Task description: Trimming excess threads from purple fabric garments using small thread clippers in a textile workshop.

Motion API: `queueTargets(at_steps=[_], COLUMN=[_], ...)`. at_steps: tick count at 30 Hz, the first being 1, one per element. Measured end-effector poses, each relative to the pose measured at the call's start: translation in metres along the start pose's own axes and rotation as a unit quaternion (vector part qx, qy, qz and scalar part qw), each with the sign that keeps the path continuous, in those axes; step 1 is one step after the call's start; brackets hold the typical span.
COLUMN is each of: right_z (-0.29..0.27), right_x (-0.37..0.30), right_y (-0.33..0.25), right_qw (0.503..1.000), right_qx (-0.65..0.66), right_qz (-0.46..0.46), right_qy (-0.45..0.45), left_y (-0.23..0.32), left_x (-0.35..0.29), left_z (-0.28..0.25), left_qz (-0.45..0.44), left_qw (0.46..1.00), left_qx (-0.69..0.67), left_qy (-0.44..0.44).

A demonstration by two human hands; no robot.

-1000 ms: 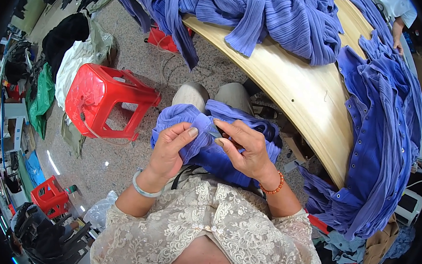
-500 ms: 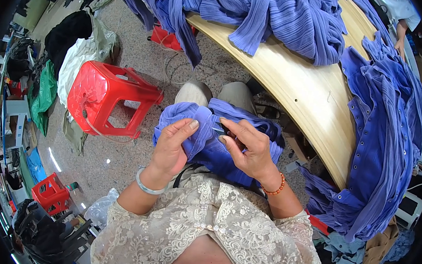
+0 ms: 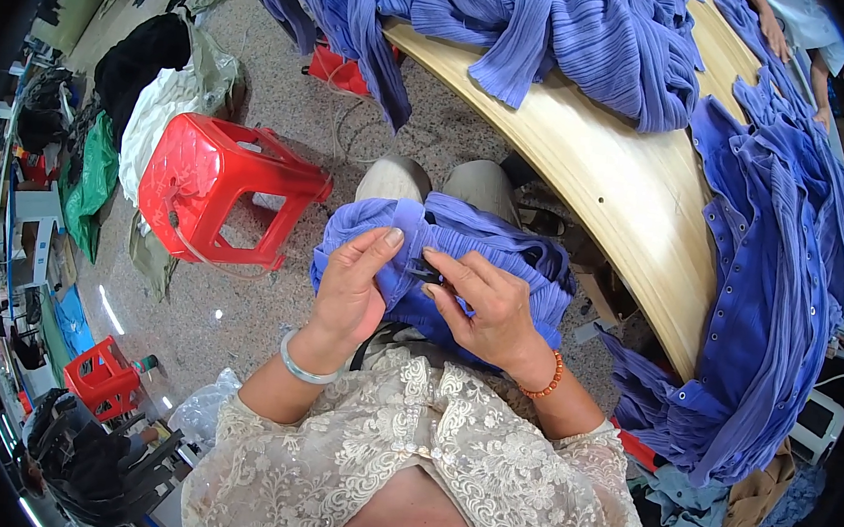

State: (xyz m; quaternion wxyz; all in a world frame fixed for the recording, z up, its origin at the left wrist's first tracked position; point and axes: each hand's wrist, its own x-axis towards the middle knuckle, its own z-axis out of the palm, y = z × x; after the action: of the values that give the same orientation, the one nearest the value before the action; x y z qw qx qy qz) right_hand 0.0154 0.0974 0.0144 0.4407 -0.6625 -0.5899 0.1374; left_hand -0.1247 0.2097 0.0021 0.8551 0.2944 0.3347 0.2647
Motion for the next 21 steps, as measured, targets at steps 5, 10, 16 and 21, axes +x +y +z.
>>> queueTargets(at_steps=[5, 10, 16, 21], right_z=[0.002, 0.003, 0.002, 0.01], right_x=[-0.001, 0.001, -0.001, 0.007], right_y=[0.001, -0.002, 0.0, 0.004], right_qw=[1.0, 1.0, 0.988, 0.955], right_qx=[-0.005, 0.021, 0.139, 0.181], right_qz=[0.029, 0.007, 0.073, 0.233], right_qy=[-0.006, -0.006, 0.008, 0.018], left_y=[-0.001, 0.0, -0.001, -0.012], left_x=[0.0, 0.0, 0.003, -0.003], left_z=[0.002, 0.003, 0.004, 0.009], left_qz=[-0.003, -0.006, -0.015, 0.022], left_qw=[1.0, 1.0, 0.998, 1.0], left_qx=[-0.008, -0.029, -0.049, 0.0], left_qy=[0.008, 0.002, 0.038, 0.008])
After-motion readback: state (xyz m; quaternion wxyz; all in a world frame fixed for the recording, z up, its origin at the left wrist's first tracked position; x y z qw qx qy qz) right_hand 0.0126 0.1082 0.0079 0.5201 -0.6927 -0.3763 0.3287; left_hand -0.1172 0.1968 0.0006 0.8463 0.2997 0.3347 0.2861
